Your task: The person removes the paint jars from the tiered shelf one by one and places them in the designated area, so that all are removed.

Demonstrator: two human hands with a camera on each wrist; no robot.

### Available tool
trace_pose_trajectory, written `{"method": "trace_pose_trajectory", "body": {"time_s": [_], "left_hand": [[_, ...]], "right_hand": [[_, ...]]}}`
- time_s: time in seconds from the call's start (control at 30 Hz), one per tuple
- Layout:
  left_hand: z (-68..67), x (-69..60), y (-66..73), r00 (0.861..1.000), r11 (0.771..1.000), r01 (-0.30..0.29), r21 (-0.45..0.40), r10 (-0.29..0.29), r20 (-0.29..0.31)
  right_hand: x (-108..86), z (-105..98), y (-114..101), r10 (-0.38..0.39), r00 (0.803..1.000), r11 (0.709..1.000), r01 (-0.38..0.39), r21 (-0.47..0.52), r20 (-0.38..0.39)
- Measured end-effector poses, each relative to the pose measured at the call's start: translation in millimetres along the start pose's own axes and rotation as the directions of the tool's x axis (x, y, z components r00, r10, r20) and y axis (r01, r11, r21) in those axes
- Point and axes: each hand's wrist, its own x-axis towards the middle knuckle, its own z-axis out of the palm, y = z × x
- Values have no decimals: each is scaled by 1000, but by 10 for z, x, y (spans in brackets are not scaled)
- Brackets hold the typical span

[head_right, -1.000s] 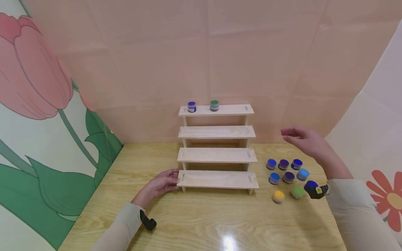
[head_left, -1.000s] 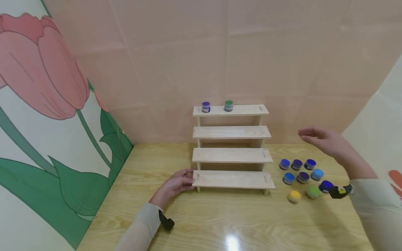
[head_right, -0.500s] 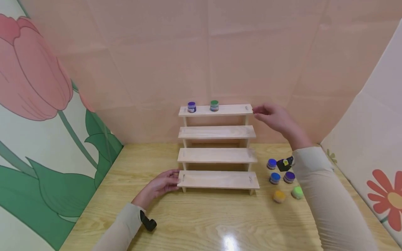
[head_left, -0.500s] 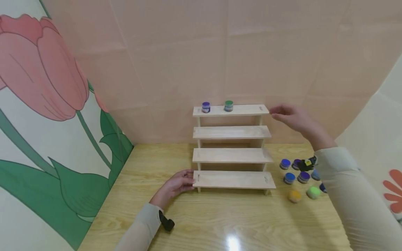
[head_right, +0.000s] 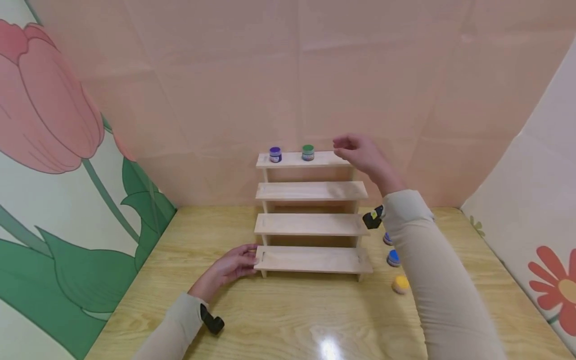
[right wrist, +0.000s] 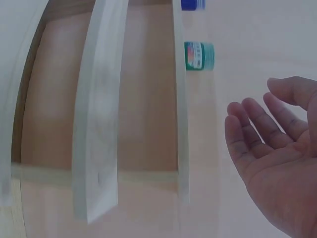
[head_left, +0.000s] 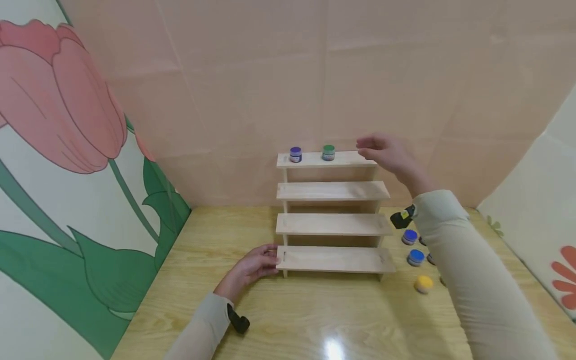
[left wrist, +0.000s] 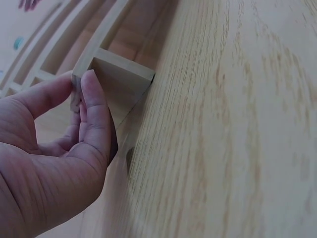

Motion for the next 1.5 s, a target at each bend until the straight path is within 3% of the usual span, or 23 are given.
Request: {"method": "trace_pose_trajectory", "body": {"time_s": [0.37, 0.73, 1.5], "left_hand": [[-11, -20, 12, 1000, 1000, 1, -11, -1, 0], [-3, -49, -14, 1000, 1000, -15, -23, 16, 18], [-11, -48, 7, 1000, 1000, -8, -10, 8, 15]], "right_hand": [[327, 246, -103, 16, 1000, 996, -15, 86, -10], [558, 480, -22, 18, 999, 991, -13, 130, -43], [689, 679, 0, 106, 994, 992, -107, 65, 21]]}}
